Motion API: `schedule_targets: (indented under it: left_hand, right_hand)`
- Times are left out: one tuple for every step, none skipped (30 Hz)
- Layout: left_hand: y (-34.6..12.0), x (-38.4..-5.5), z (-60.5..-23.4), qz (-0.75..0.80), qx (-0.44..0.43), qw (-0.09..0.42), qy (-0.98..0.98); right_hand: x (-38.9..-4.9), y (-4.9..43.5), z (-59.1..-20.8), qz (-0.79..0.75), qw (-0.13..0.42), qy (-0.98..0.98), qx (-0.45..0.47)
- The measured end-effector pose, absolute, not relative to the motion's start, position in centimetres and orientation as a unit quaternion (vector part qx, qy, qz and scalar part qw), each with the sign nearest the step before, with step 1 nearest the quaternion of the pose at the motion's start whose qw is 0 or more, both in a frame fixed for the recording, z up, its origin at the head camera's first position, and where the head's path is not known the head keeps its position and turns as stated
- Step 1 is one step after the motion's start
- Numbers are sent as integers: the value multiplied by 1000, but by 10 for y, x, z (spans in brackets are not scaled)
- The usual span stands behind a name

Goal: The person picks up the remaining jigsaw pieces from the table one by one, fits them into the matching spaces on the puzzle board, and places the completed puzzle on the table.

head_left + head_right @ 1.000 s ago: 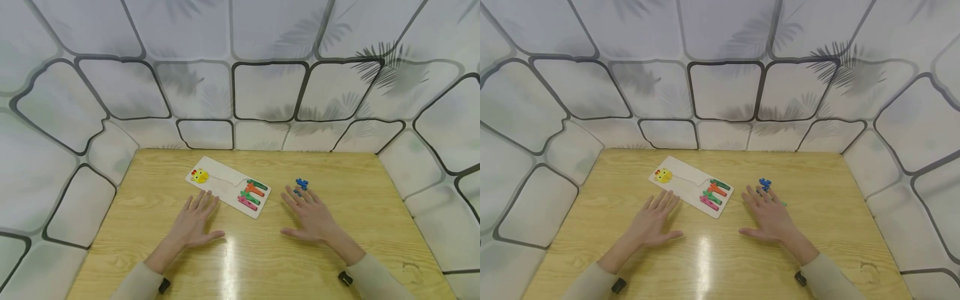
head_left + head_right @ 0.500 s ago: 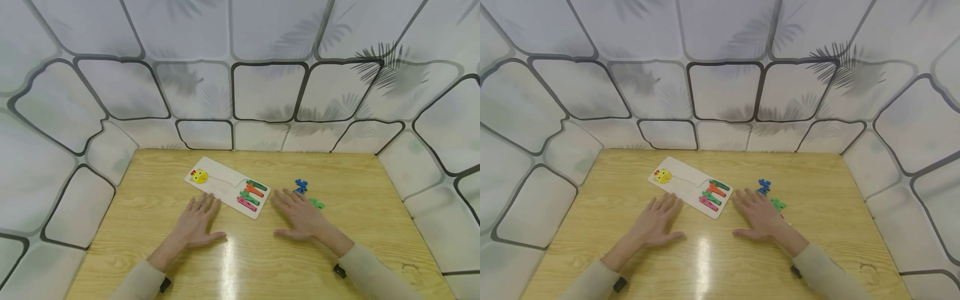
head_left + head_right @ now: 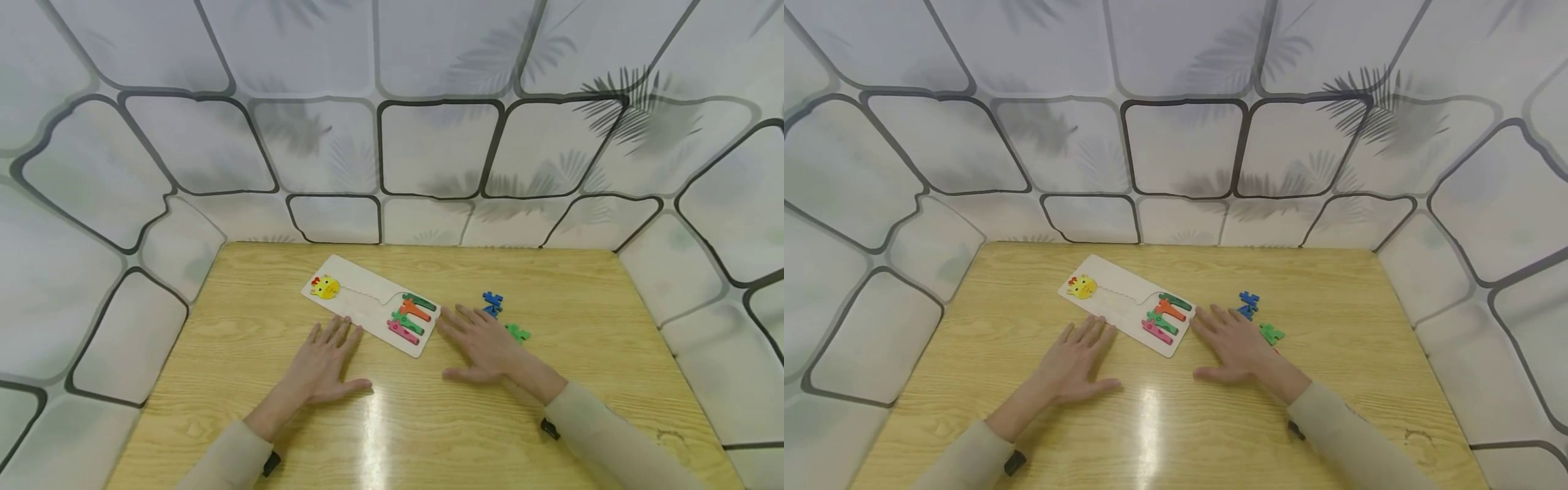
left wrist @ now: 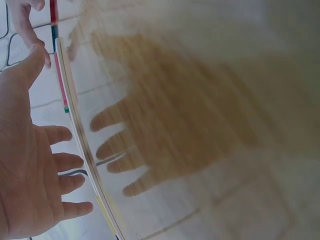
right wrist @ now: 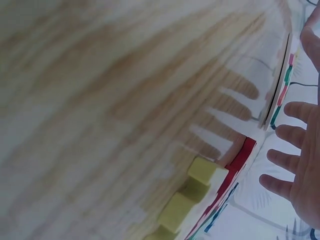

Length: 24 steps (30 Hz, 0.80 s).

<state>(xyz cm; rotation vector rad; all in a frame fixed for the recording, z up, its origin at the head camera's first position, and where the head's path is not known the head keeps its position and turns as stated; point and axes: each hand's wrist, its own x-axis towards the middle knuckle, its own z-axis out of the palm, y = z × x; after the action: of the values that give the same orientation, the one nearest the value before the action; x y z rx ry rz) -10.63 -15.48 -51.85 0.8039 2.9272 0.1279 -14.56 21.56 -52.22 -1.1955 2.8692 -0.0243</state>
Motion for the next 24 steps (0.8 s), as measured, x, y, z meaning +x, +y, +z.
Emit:
schedule_targets:
  left_hand:
    - [-155, -107, -518, 42, 264, 53, 962]
    - [-154, -107, -518, 41, 263, 55, 962]
    - [-154, -107, -518, 41, 263, 56, 962]
    - [-154, -107, -519, 41, 263, 56, 962]
    - [-154, -108, -519, 40, 263, 56, 962]
    - [-154, -108, -519, 40, 262, 57, 962]
    - [-154, -108, -519, 39, 262, 57, 963]
    - [-154, -108, -520, 38, 261, 58, 963]
    - [-154, -109, -520, 37, 261, 58, 963]
    - [-154, -109, -520, 35, 261, 58, 963]
    - [-154, -109, -520, 36, 260, 59, 963]
    - [-154, -109, -520, 36, 259, 61, 963]
    - [-154, -110, -520, 37, 259, 61, 963]
    - [-153, -110, -520, 37, 259, 63, 963]
    - [-153, -110, -520, 37, 259, 66, 963]
    - [-153, -110, -519, 38, 258, 69, 963]
    - [-152, -110, -519, 39, 257, 73, 963]
    - [-152, -109, -518, 40, 256, 74, 963]
    - [-152, -109, -518, 41, 255, 75, 963]
    - [-152, -109, -517, 39, 254, 78, 963]
    - [-152, -109, -517, 39, 252, 80, 964]
    - [-152, -110, -517, 39, 251, 81, 964]
    - [-152, -110, -517, 39, 250, 81, 964]
    - [-152, -110, -517, 41, 250, 81, 964]
  right_hand:
    - [-147, 215, -522, -9, 20, 923, -383]
    - [-148, 215, -521, -10, 23, 923, -383]
    - [-149, 214, -520, -10, 25, 923, -383]
    - [-149, 214, -519, -9, 27, 923, -383]
    - [-150, 214, -519, -7, 30, 923, -383]
    - [-151, 213, -519, -4, 34, 924, -382]
    - [-151, 213, -518, 0, 37, 924, -381]
    - [-152, 213, -518, 2, 41, 924, -380]
    - [-152, 213, -518, 5, 45, 924, -379]
    - [-153, 213, -518, 8, 48, 925, -378]
    - [-153, 213, -519, 10, 50, 925, -377]
    - [-153, 213, -519, 12, 52, 925, -376]
    - [-154, 213, -519, 14, 53, 925, -377]
    - [-154, 213, -519, 15, 52, 924, -378]
    - [-154, 213, -520, 16, 50, 924, -379]
    - [-155, 213, -520, 17, 49, 923, -380]
    - [-155, 213, -521, 17, 48, 923, -381]
    - [-155, 213, -521, 19, 48, 923, -381]
    - [-155, 213, -522, 19, 49, 923, -381]
    - [-155, 213, -522, 19, 49, 923, -382]
    - [-156, 213, -523, 20, 51, 923, -381]
    - [-156, 212, -523, 21, 52, 923, -381]
    - [-156, 212, -523, 24, 52, 923, -381]
    - [-156, 212, -524, 27, 52, 923, -381]
